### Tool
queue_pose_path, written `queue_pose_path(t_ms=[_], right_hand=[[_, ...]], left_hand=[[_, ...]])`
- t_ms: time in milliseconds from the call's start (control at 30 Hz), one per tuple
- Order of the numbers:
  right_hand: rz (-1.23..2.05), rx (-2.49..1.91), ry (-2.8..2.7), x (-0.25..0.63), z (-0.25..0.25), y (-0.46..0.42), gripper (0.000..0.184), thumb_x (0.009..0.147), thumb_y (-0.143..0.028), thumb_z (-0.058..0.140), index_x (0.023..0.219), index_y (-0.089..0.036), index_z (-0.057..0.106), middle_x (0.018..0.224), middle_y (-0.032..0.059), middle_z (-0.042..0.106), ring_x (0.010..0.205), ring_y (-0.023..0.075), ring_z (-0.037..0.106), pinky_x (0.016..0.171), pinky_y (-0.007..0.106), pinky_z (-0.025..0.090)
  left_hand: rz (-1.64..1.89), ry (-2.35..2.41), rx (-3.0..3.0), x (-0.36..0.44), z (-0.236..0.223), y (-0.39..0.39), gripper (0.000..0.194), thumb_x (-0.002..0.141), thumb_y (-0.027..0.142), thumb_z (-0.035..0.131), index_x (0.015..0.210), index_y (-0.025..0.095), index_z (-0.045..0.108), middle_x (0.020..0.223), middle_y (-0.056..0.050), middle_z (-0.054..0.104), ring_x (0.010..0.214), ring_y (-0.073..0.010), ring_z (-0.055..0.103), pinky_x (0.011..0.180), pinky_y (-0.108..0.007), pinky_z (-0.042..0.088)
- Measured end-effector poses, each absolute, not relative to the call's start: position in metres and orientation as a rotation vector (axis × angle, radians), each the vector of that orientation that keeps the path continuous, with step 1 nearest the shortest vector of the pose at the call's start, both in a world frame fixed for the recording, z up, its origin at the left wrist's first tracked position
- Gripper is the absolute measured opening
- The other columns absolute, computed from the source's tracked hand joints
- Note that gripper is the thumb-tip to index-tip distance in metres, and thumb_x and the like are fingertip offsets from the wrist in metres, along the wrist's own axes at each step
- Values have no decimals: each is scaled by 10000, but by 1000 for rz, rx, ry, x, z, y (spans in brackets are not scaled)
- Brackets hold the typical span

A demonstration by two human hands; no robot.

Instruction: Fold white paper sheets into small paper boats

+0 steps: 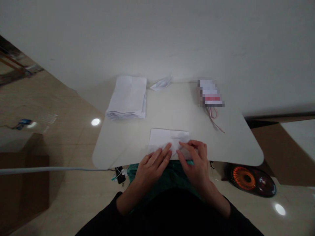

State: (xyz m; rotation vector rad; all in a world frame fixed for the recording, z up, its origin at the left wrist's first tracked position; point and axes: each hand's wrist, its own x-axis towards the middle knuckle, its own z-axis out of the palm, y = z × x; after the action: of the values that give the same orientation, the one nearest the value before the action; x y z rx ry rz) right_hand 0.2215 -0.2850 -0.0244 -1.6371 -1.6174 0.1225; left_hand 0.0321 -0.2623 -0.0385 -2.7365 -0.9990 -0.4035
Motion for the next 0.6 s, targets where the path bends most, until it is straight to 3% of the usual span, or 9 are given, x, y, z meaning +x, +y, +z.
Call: queue_pose_path(t_ms=[67,133,300,600], right_hand=[[166,-1703,-1612,230,-21,-276,288,908,-318,602,1179,-228,639,1126,120,553,1048,269,491,854,436,455],[187,-1745,-1670,237,-20,-265,212,893,-353,620,1062,-239,679,1112,109,561,1080,290,466,896,470,423],[208,-1873,-1672,240,-21,-246,185,864,-396,645,804,-225,681,1032,99,567,1026,299,445,863,479,371],[265,-1901,-1638,235,-20,-242,222,857,-405,655,737,-223,694,1018,91,583,1011,295,437,863,476,313]], left_hand=[[-417,-1007,-2751,32,-38,-262,480,928,104,503,1396,212,520,1476,-36,482,1241,-200,558,910,-316,464],[-432,-1011,-2754,33,-37,-262,468,934,106,491,1390,207,525,1474,-36,485,1236,-199,560,901,-315,464],[-460,-1004,-2771,31,-37,-261,479,927,114,509,1397,206,515,1487,-33,473,1241,-197,552,896,-318,462],[-461,-984,-2824,27,-34,-258,423,930,139,531,1343,225,565,1486,-21,478,1230,-201,547,867,-318,461]])
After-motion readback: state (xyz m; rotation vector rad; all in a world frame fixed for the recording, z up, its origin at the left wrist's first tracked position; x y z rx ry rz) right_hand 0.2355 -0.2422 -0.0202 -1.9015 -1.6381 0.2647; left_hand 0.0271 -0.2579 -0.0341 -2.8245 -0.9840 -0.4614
